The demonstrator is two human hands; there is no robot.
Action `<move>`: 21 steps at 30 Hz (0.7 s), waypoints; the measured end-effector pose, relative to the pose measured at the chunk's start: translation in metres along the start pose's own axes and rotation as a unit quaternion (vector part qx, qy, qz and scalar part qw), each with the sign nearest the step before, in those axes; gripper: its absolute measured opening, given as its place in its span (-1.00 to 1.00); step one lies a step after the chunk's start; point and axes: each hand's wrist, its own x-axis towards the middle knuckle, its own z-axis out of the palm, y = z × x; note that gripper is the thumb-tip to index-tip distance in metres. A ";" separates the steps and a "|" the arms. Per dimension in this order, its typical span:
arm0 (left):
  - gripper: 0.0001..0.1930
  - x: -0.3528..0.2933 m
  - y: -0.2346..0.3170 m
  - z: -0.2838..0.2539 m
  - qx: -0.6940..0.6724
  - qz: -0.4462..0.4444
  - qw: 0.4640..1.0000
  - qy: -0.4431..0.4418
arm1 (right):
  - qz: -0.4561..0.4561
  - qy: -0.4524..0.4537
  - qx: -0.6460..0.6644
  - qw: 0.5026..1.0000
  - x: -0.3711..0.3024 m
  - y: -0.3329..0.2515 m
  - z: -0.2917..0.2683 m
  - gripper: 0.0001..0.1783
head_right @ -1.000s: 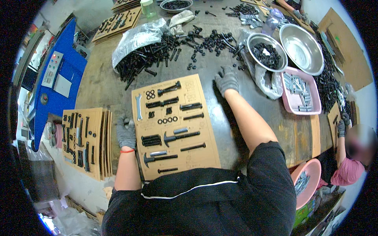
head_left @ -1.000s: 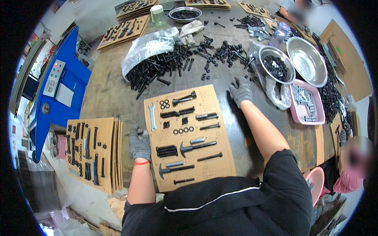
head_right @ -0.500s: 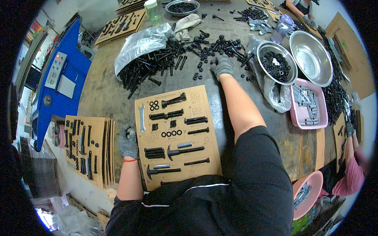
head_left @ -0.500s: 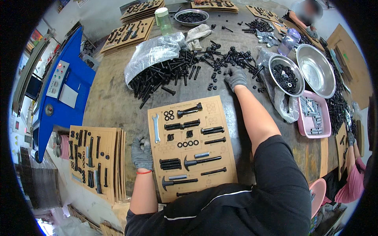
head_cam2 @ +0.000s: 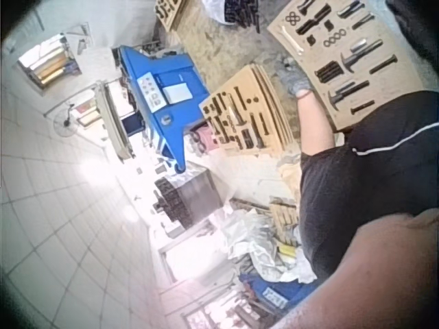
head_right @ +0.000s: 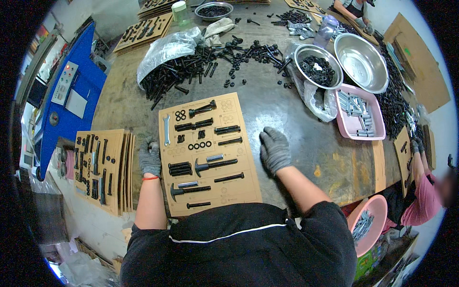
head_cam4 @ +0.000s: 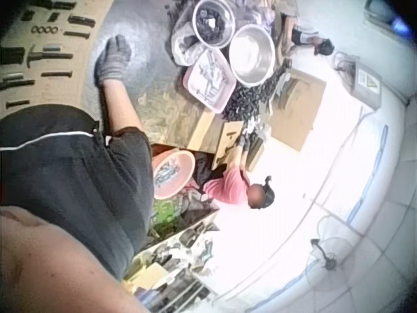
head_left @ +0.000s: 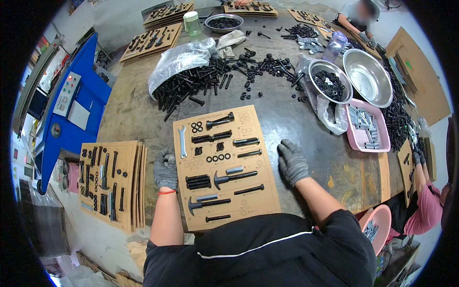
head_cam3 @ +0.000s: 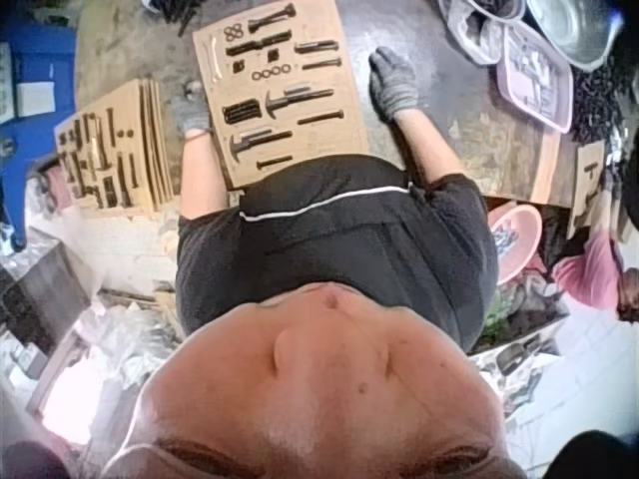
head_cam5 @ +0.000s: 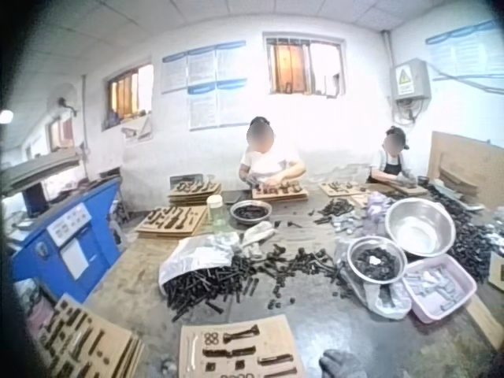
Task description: The person arranges various black metal hardware components, including bolts, nuts, washers, and tools, onto a cardboard template on a workbench. They pick up items from piles and bowls, place them into designated spots on the template, and occasionally adjust the layout.
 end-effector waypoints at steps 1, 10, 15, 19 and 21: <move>-0.78 -0.002 0.004 0.001 0.008 -0.010 1.000 0.002 | -0.005 -0.055 -0.101 0.993 -0.007 -0.016 -0.009 -0.45; -0.62 0.003 0.000 -0.011 -0.042 0.044 0.998 0.006 | 0.115 -0.162 0.182 0.963 0.055 0.023 -0.008 -0.36; -0.61 -0.031 0.074 0.037 -0.005 0.129 0.987 -0.092 | 0.169 0.009 0.588 0.791 0.028 0.090 -0.032 -0.45; -0.69 -0.082 0.136 0.116 0.157 0.141 0.919 -0.333 | 0.174 -0.062 0.225 0.957 -0.002 0.067 -0.061 -0.67; -0.67 -0.104 0.145 0.164 0.211 0.109 0.873 -0.427 | 0.159 -0.088 0.174 0.968 -0.003 0.047 -0.062 -0.62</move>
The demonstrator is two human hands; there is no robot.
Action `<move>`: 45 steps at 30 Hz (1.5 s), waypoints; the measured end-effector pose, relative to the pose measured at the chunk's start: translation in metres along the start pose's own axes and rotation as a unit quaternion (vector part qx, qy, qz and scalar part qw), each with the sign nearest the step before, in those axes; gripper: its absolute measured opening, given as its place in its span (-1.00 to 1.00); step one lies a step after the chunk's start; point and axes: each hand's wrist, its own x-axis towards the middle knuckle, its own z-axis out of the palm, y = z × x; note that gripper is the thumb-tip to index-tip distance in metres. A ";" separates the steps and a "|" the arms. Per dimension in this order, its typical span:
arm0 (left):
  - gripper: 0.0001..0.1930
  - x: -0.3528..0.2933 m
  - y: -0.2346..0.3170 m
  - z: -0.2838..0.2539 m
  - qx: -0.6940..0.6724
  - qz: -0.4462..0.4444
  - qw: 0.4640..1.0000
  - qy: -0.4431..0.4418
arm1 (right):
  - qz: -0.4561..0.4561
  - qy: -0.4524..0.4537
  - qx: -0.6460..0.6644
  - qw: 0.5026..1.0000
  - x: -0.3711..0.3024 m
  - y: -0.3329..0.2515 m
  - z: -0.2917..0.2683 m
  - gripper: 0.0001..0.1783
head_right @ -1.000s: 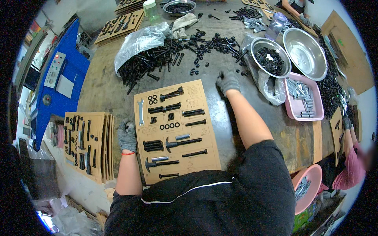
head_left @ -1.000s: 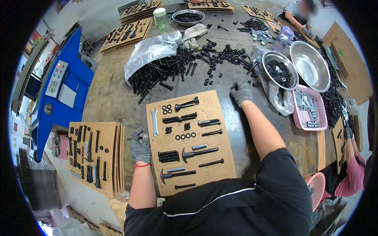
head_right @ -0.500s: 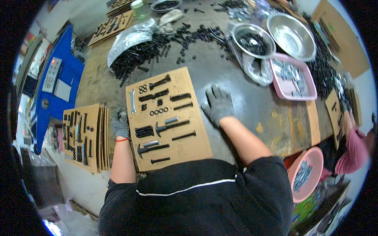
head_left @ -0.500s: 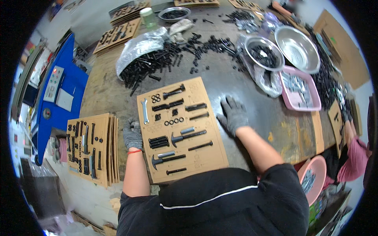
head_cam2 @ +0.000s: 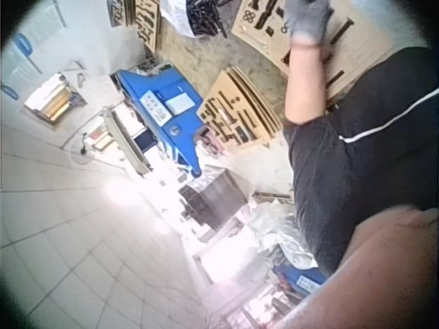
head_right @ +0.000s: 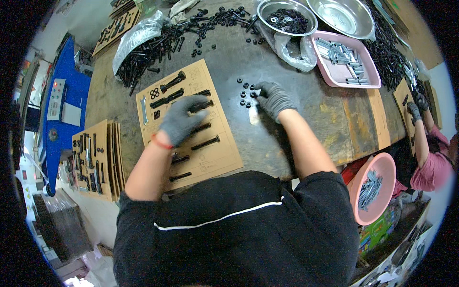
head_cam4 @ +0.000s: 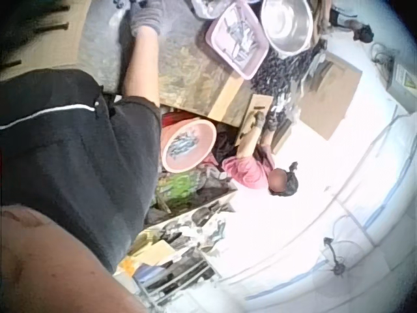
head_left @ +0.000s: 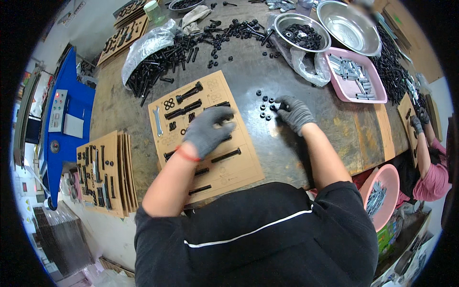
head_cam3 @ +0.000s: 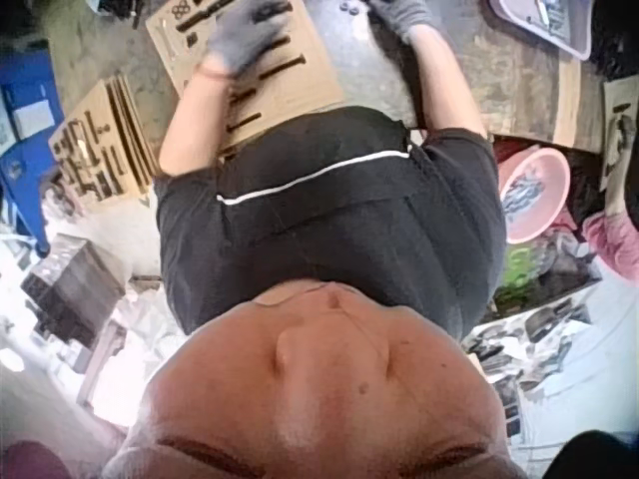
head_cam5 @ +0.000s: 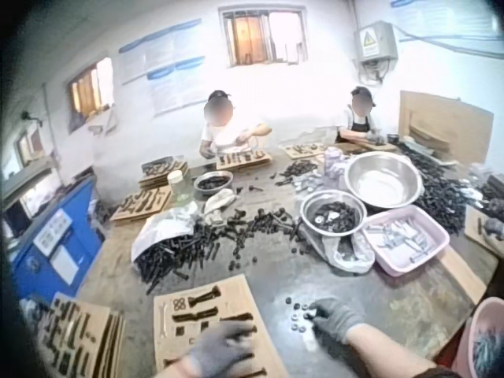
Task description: The person arranges various black metal hardware components, including bolts, nuts, washers, and tools, onto a cardboard template on a workbench. They pick up items from piles and bowls, place them into designated spots on the template, and occasionally adjust the layout.
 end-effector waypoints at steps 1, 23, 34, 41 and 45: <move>-0.65 0.020 0.001 0.018 0.073 0.013 0.996 -0.046 | -0.017 0.013 -0.043 0.999 0.001 0.006 0.009 -0.62; -0.57 0.118 -0.027 0.084 0.167 -0.038 0.967 -0.187 | 0.038 -0.082 -0.103 0.990 0.002 -0.012 0.009 -0.66; -0.56 0.105 -0.006 0.093 0.331 0.061 0.912 -0.234 | 0.006 -0.044 -0.127 0.991 0.001 -0.008 0.015 -0.71; -0.62 0.101 0.017 0.062 0.415 0.100 0.884 -0.190 | 0.039 -0.066 -0.184 0.980 0.008 -0.019 0.016 -0.70; -0.72 0.111 -0.009 -0.008 0.428 0.222 0.871 0.098 | 0.056 -0.073 -0.179 0.979 0.010 -0.036 0.010 -0.63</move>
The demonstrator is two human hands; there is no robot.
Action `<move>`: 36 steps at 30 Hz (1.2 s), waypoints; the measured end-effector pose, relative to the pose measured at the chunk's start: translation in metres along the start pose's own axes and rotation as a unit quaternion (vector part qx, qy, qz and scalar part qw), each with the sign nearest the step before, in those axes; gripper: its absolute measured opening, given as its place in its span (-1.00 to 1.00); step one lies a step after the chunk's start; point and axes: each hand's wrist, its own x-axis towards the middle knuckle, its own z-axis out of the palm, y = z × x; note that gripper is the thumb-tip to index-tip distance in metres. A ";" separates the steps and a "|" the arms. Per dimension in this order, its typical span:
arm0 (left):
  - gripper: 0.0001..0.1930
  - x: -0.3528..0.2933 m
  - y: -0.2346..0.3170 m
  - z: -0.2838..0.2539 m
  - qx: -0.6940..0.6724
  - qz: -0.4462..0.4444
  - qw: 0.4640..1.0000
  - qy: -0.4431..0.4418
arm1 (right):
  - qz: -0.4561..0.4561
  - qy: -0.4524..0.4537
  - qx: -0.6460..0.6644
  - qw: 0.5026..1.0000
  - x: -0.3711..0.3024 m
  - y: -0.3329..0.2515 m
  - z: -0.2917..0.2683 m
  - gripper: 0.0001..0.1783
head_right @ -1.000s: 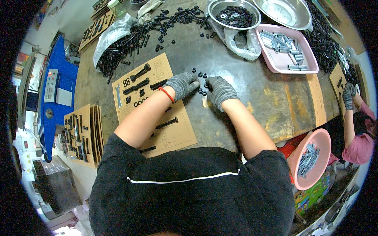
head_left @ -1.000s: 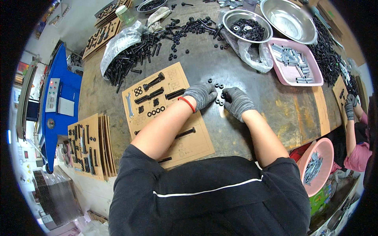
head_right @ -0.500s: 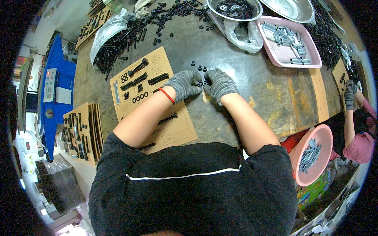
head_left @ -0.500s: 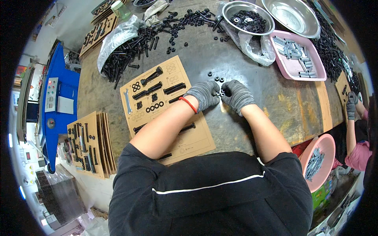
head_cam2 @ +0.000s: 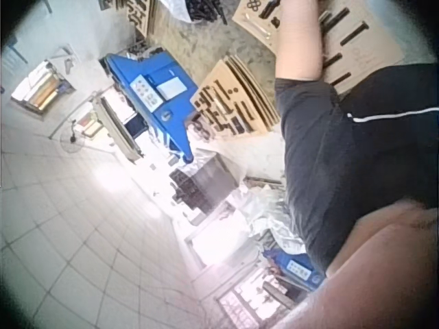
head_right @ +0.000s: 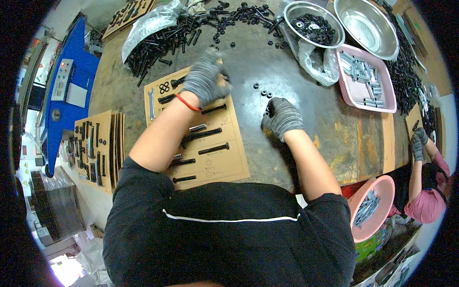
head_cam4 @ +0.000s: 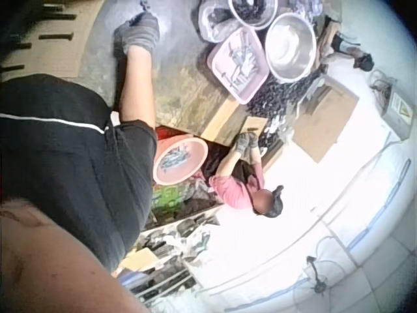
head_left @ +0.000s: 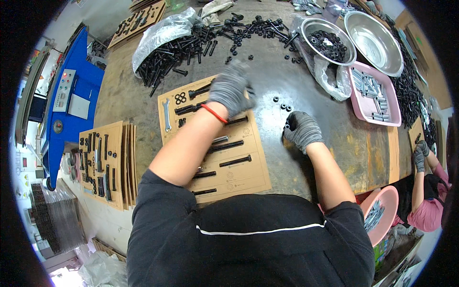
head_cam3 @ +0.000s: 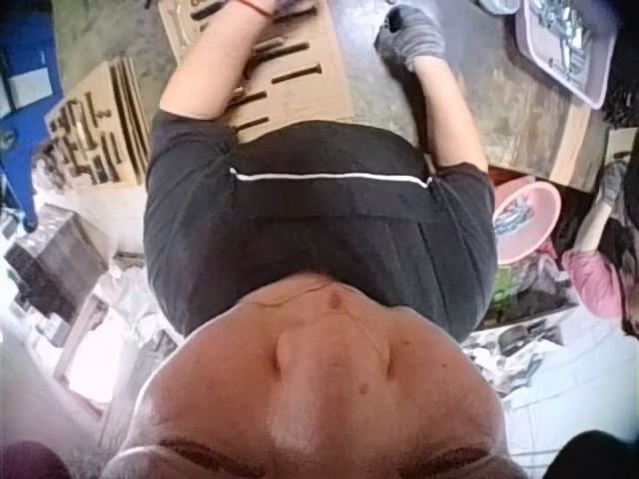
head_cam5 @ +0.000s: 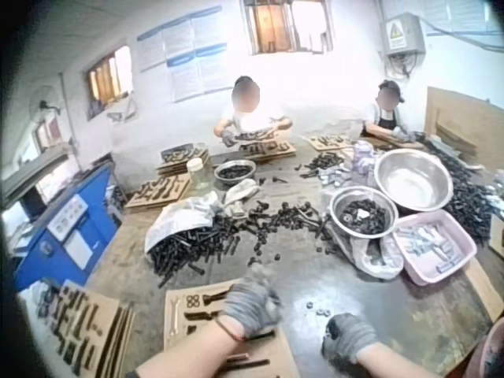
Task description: The person arranges various black metal hardware components, including bolts, nuts, washers, and tools, onto a cardboard template on a workbench. They pick up items from piles and bowls, place them into designated spots on the template, and occasionally adjust the layout.
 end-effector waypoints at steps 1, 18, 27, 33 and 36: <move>-0.71 -0.002 -0.021 0.003 0.016 -0.074 0.995 -0.065 | -0.007 0.026 0.016 1.000 0.003 -0.008 -0.002 -0.61; -0.46 -0.014 -0.106 0.059 -0.001 -0.127 0.980 -0.153 | -0.177 -0.034 0.046 0.983 0.155 -0.113 0.020 -0.47; -0.48 -0.011 -0.022 0.018 -0.250 -0.154 0.935 -0.200 | 0.061 0.140 0.128 0.980 0.060 0.046 -0.017 -0.73; -0.47 0.018 0.041 0.065 -0.212 -0.111 0.949 -0.204 | -0.052 0.124 0.158 0.978 0.037 0.034 0.017 -0.55; -0.54 0.030 0.043 0.083 -0.197 -0.117 0.942 -0.246 | -0.059 0.064 0.064 0.994 0.040 0.016 0.008 -0.65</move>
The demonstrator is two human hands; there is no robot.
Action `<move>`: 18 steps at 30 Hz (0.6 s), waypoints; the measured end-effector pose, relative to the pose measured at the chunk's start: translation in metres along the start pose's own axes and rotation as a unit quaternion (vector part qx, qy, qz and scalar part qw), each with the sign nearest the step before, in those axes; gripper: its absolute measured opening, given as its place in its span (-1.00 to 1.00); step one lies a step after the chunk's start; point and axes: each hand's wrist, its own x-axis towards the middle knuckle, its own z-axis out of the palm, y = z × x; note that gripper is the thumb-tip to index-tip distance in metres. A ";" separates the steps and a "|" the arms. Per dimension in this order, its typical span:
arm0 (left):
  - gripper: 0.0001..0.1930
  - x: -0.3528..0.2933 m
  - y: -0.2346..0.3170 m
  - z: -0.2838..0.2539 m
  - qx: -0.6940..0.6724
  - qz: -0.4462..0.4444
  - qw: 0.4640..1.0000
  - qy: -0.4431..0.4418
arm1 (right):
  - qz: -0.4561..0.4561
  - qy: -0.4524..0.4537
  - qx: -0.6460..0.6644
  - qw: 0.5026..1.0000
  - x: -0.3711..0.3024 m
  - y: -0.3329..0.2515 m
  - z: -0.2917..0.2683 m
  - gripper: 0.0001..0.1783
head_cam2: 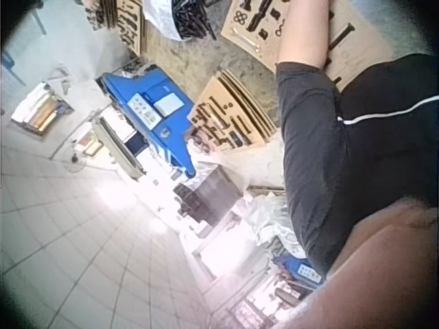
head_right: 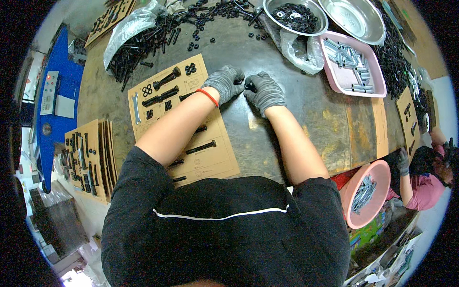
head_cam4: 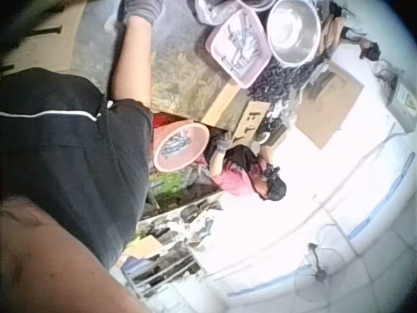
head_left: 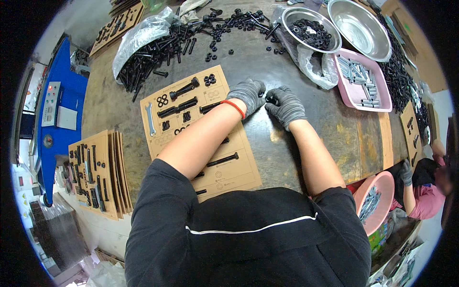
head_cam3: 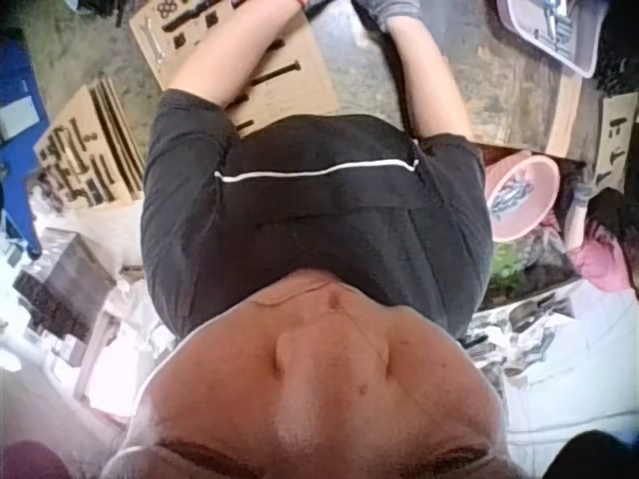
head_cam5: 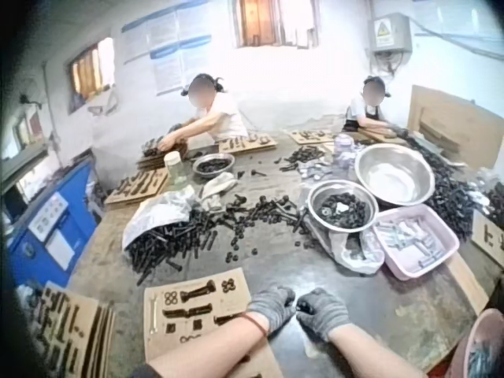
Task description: The person arranges various black metal hardware components, including bolts, nuts, washers, and tools, onto a cardboard template on a workbench. They pick up items from piles and bowls, place them into designated spots on the template, and occasionally adjust the layout.
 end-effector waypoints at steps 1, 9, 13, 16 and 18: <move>-0.53 0.004 -0.001 0.002 0.014 -0.006 1.000 -0.015 | -0.007 0.005 -0.009 1.000 -0.001 0.003 0.003 -0.66; -0.50 0.032 -0.047 -0.076 0.081 -0.193 0.974 0.083 | -0.025 0.063 -0.022 0.998 -0.004 0.009 0.010 -0.80; -0.60 0.067 -0.090 -0.091 0.185 -0.240 0.951 0.064 | -0.007 0.042 -0.001 0.999 -0.004 0.002 0.003 -0.78; -0.67 0.092 -0.095 -0.088 0.255 -0.217 0.942 -0.003 | -0.017 0.037 -0.013 0.999 -0.004 0.006 0.002 -0.75; -0.68 0.100 -0.104 -0.084 0.252 -0.191 0.949 -0.018 | -0.033 0.049 0.000 0.998 -0.005 0.008 0.004 -0.78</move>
